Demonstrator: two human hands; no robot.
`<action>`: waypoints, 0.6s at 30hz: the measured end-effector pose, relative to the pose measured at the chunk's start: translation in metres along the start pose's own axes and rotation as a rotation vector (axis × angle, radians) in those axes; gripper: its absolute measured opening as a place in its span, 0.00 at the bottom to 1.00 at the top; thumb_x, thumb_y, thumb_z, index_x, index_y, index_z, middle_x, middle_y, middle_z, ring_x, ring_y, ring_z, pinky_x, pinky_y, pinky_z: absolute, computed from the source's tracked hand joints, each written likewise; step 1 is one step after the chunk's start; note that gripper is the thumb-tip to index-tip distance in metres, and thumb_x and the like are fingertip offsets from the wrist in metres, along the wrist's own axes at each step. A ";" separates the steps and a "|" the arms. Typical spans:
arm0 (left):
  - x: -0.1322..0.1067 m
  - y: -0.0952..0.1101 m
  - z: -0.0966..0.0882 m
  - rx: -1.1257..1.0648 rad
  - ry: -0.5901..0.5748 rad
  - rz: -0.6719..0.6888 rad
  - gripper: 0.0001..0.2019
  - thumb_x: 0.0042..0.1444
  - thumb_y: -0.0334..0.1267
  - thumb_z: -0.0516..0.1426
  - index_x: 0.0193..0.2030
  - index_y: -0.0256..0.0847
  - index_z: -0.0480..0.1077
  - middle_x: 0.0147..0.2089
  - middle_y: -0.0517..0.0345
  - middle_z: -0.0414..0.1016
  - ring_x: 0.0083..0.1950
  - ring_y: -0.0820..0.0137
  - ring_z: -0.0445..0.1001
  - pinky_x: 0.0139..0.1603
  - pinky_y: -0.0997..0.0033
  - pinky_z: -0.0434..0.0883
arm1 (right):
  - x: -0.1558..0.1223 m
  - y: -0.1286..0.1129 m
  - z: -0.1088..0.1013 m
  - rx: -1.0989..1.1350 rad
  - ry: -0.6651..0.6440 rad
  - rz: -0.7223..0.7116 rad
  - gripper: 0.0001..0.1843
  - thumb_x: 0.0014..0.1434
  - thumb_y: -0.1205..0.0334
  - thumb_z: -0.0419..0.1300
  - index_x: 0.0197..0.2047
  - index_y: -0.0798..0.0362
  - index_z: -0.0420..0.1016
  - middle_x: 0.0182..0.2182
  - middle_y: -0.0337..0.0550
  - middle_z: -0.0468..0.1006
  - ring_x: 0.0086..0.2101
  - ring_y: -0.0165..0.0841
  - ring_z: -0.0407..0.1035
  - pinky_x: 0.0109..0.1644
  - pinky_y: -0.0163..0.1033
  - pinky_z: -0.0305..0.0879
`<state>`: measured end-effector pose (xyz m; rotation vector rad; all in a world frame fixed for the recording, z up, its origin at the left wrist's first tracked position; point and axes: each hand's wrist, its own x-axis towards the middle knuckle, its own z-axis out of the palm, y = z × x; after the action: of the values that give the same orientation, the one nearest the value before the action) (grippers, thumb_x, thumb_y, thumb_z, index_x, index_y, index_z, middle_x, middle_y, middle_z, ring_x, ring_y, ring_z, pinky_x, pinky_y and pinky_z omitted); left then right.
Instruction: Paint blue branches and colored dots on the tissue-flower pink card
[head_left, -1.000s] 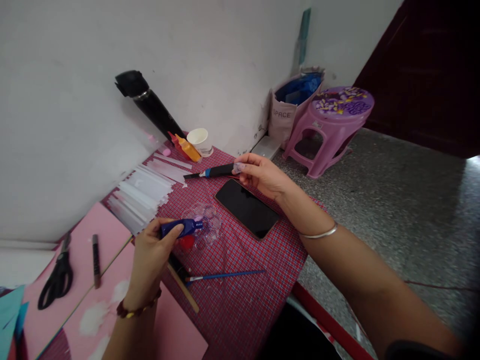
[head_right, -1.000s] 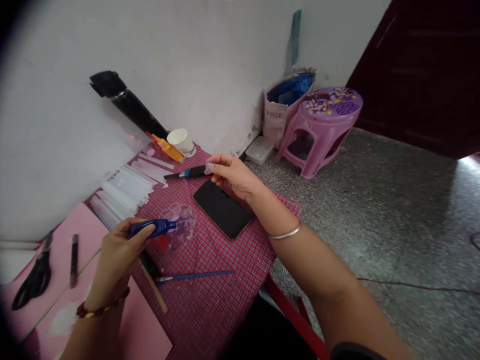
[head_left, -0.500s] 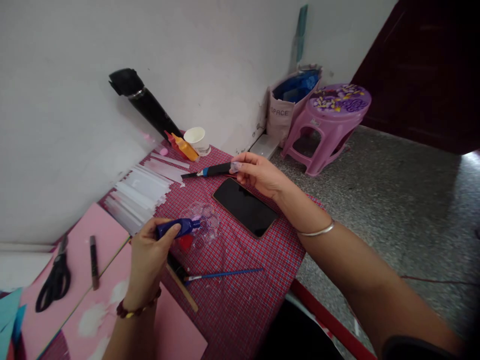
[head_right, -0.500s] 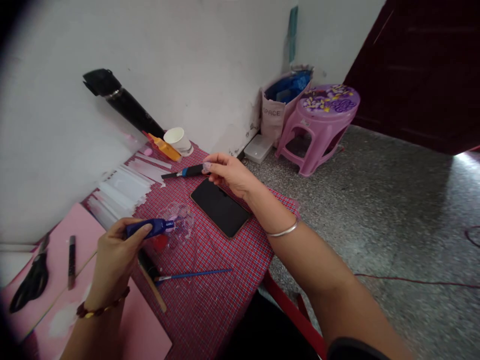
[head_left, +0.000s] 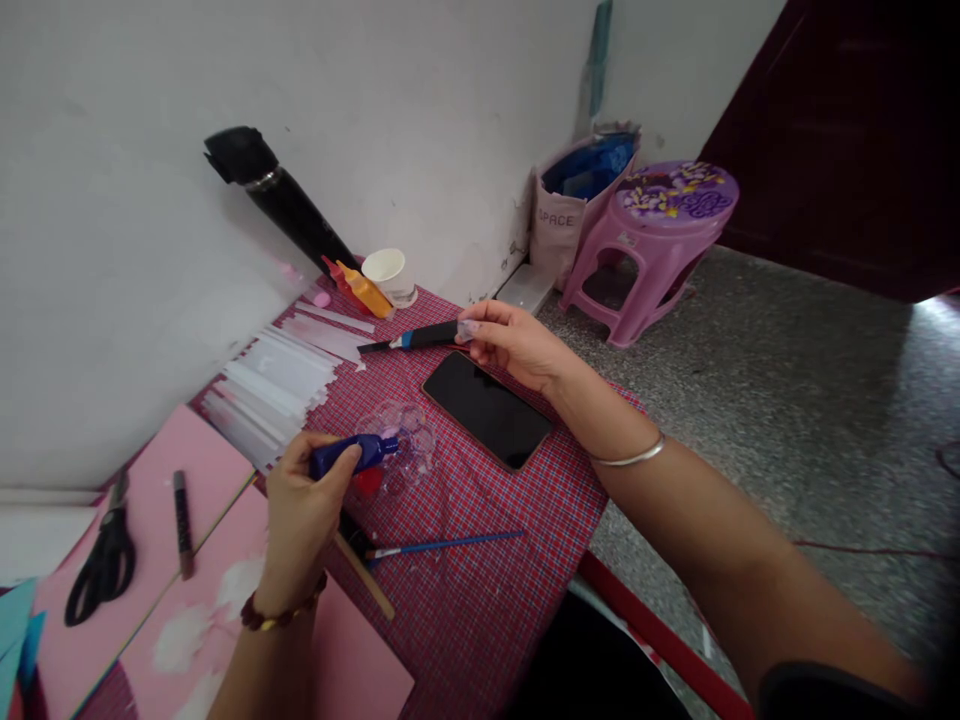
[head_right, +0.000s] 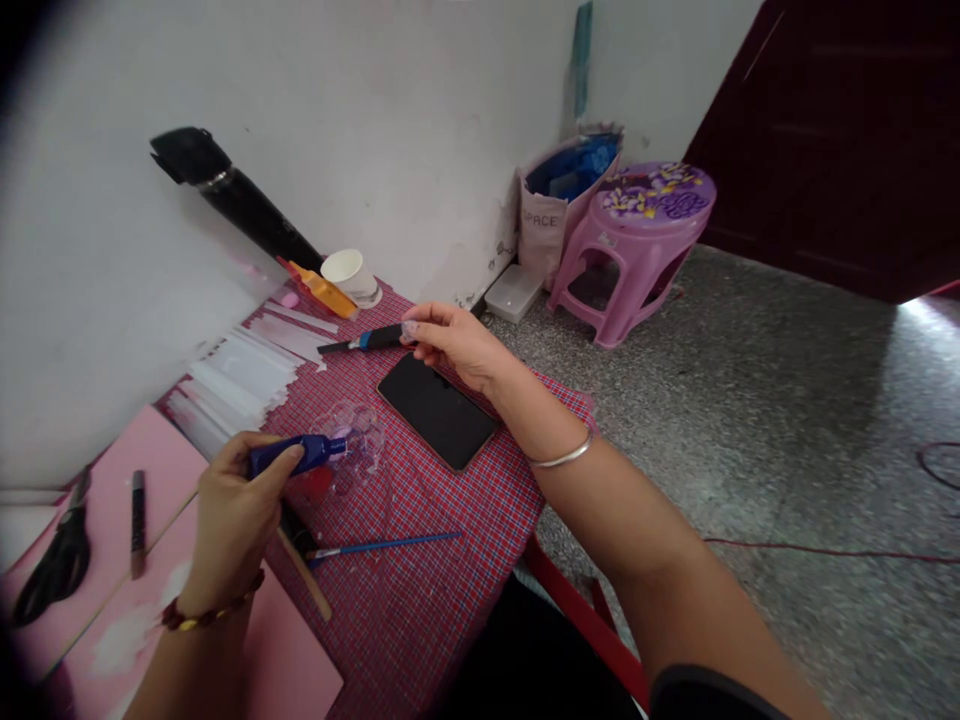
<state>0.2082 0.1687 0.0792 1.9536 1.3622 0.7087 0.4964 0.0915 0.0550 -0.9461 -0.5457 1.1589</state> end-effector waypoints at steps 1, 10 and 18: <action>0.000 0.001 0.000 0.006 0.000 -0.002 0.11 0.49 0.45 0.64 0.32 0.43 0.70 0.28 0.65 0.67 0.30 0.71 0.64 0.32 0.71 0.60 | 0.000 0.000 0.000 -0.002 0.003 0.001 0.14 0.48 0.58 0.71 0.35 0.52 0.73 0.27 0.35 0.77 0.23 0.22 0.64 0.25 0.29 0.62; 0.002 0.003 0.007 -0.070 -0.039 -0.062 0.12 0.46 0.46 0.64 0.32 0.42 0.70 0.28 0.65 0.68 0.30 0.72 0.65 0.32 0.73 0.61 | 0.000 -0.001 -0.002 0.017 -0.023 0.009 0.16 0.50 0.52 0.70 0.37 0.53 0.76 0.24 0.33 0.72 0.21 0.22 0.61 0.23 0.30 0.57; 0.007 0.003 0.004 -0.364 -0.070 -0.169 0.16 0.42 0.49 0.64 0.33 0.41 0.69 0.21 0.70 0.61 0.19 0.78 0.55 0.21 0.75 0.53 | -0.007 0.010 0.021 -0.598 -0.182 -0.200 0.11 0.54 0.57 0.66 0.40 0.51 0.73 0.31 0.36 0.76 0.30 0.29 0.69 0.37 0.36 0.64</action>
<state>0.2149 0.1741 0.0791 1.5449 1.2393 0.7411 0.4724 0.0934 0.0586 -1.2614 -1.1490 0.9157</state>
